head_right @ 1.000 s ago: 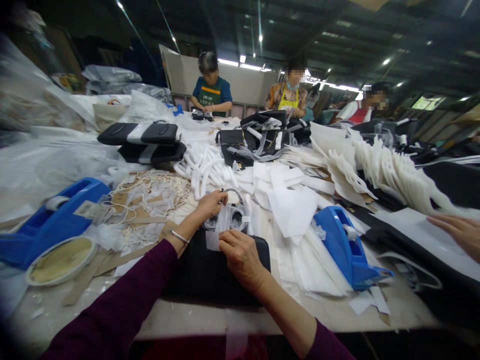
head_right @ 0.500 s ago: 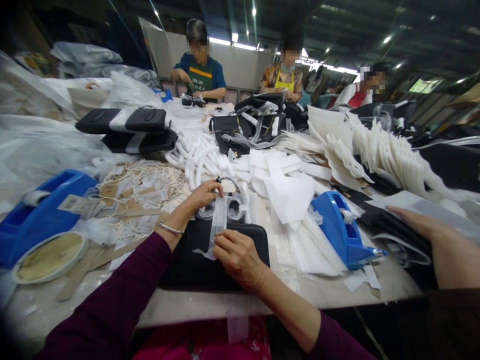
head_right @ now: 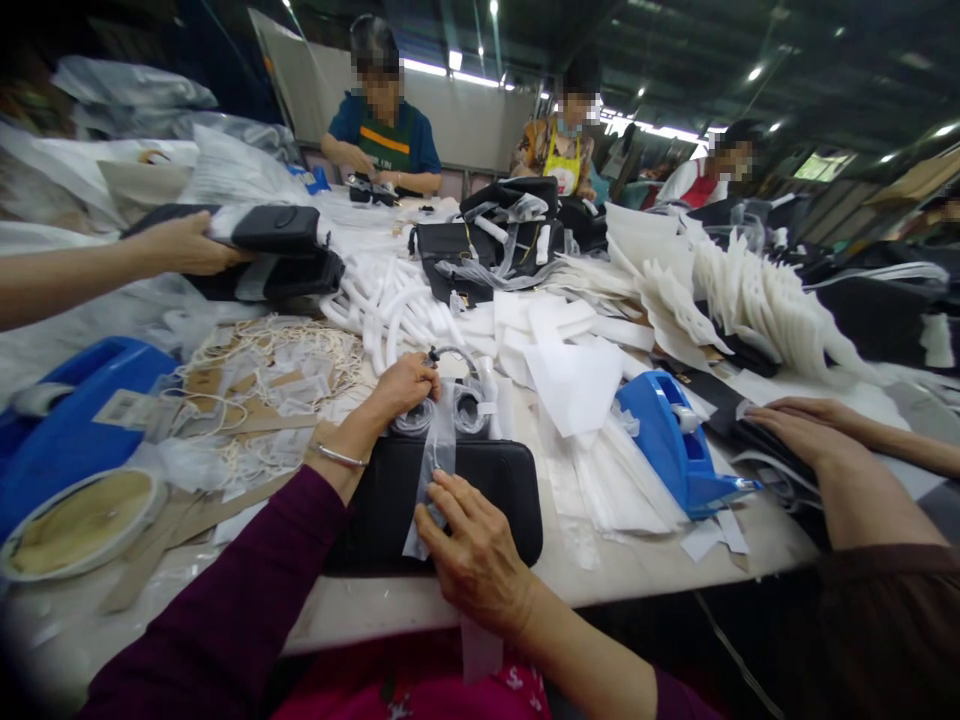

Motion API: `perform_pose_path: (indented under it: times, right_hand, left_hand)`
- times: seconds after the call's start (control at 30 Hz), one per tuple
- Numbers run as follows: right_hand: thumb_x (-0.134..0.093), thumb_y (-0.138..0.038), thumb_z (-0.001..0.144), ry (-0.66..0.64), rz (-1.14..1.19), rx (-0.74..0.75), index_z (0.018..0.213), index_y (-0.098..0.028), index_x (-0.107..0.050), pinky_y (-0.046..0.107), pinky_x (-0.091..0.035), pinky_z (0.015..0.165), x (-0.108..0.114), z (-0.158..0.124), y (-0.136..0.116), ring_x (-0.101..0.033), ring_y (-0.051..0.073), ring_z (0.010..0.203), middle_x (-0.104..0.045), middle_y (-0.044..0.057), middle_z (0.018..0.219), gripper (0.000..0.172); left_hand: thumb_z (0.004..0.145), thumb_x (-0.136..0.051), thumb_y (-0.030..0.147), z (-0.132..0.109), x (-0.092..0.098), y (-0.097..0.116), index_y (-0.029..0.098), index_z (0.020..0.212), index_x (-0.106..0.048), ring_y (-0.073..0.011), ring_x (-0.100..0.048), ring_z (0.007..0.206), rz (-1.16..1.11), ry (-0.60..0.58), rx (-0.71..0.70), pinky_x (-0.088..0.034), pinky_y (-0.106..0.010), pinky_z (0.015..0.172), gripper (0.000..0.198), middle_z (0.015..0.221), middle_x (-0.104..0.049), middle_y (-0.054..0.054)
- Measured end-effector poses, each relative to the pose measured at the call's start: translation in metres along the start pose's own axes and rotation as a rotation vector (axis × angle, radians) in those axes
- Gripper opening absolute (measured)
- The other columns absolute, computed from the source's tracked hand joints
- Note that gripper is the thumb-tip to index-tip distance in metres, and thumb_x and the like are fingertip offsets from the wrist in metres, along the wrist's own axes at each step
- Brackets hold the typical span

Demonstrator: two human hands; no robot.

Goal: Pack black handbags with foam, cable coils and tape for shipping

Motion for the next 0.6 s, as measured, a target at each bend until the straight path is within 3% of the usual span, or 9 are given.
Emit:
perform_pose_path:
  times: [0.1, 0.17, 0.27, 0.37, 0.47, 0.6]
  right_hand:
    - [-0.045, -0.006, 0.084, 0.018, -0.017, -0.001, 0.112, -0.010, -0.064, 0.046, -0.046, 0.105, 0.000, 0.000, -0.001, -0.045, 0.029, 0.130, -0.061, 0.017, 0.121, 0.034]
    - [-0.044, -0.007, 0.085, 0.029, -0.022, 0.005, 0.112, -0.011, -0.064, 0.045, -0.047, 0.105, 0.001, 0.000, -0.001, -0.045, 0.028, 0.130, -0.062, 0.016, 0.119, 0.034]
    - [-0.044, -0.007, 0.086, 0.031, -0.022, 0.013, 0.113, -0.010, -0.064, 0.045, -0.046, 0.105, -0.001, -0.001, -0.001, -0.045, 0.028, 0.130, -0.063, 0.016, 0.119, 0.034]
    - [-0.043, -0.007, 0.087, 0.056, -0.025, 0.013, 0.115, -0.010, -0.063, 0.045, -0.046, 0.105, -0.002, -0.005, -0.002, -0.048, 0.027, 0.128, -0.063, 0.016, 0.121, 0.034]
    - [-0.042, -0.006, 0.089, 0.076, -0.033, 0.003, 0.118, -0.009, -0.062, 0.045, -0.045, 0.105, -0.002, -0.009, -0.003, -0.050, 0.026, 0.127, -0.062, 0.015, 0.124, 0.036]
    - [-0.042, -0.008, 0.089, 0.081, -0.037, -0.015, 0.119, -0.010, -0.062, 0.046, -0.046, 0.104, -0.001, -0.014, -0.004, -0.051, 0.026, 0.123, -0.062, 0.015, 0.124, 0.035]
  left_hand:
    - [0.073, -0.055, 0.010, -0.016, 0.022, 0.021, 0.021, 0.072, -0.073, -0.0309, -0.043, 0.121, 0.163, 0.205, -0.071, -0.037, -0.052, 0.098, 0.021, 0.124, -0.057, -0.010]
    - [0.077, -0.054, 0.011, -0.030, 0.031, 0.039, 0.020, 0.081, -0.073, -0.0284, -0.044, 0.122, 0.242, 0.294, -0.187, -0.031, -0.051, 0.105, 0.022, 0.124, -0.058, -0.009]
    - [0.084, -0.051, 0.015, -0.047, 0.018, 0.056, 0.019, 0.096, -0.071, -0.0213, -0.055, 0.111, 0.223, 0.160, -0.327, -0.038, -0.040, 0.103, 0.023, 0.111, -0.066, -0.007]
    - [0.087, -0.049, 0.016, -0.058, -0.004, 0.055, 0.017, 0.108, -0.067, -0.0192, -0.056, 0.114, 0.229, 0.034, -0.367, -0.037, -0.038, 0.106, 0.028, 0.121, -0.065, -0.007]
    - [0.089, -0.046, 0.017, -0.061, -0.015, 0.051, 0.017, 0.113, -0.064, -0.0199, -0.053, 0.121, 0.281, 0.024, -0.392, -0.032, -0.044, 0.111, 0.030, 0.129, -0.061, -0.007]
    - [0.092, -0.045, 0.019, -0.065, -0.010, 0.059, 0.017, 0.108, -0.064, -0.0227, -0.054, 0.120, 0.356, 0.069, -0.469, -0.031, -0.049, 0.111, 0.026, 0.126, -0.062, -0.009]
Point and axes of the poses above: each hand's wrist, its own z-axis towards the middle knuckle, its own x-axis out of the back of the hand, y = z × x, the point moved 6 cm from there along z, towards the middle knuckle
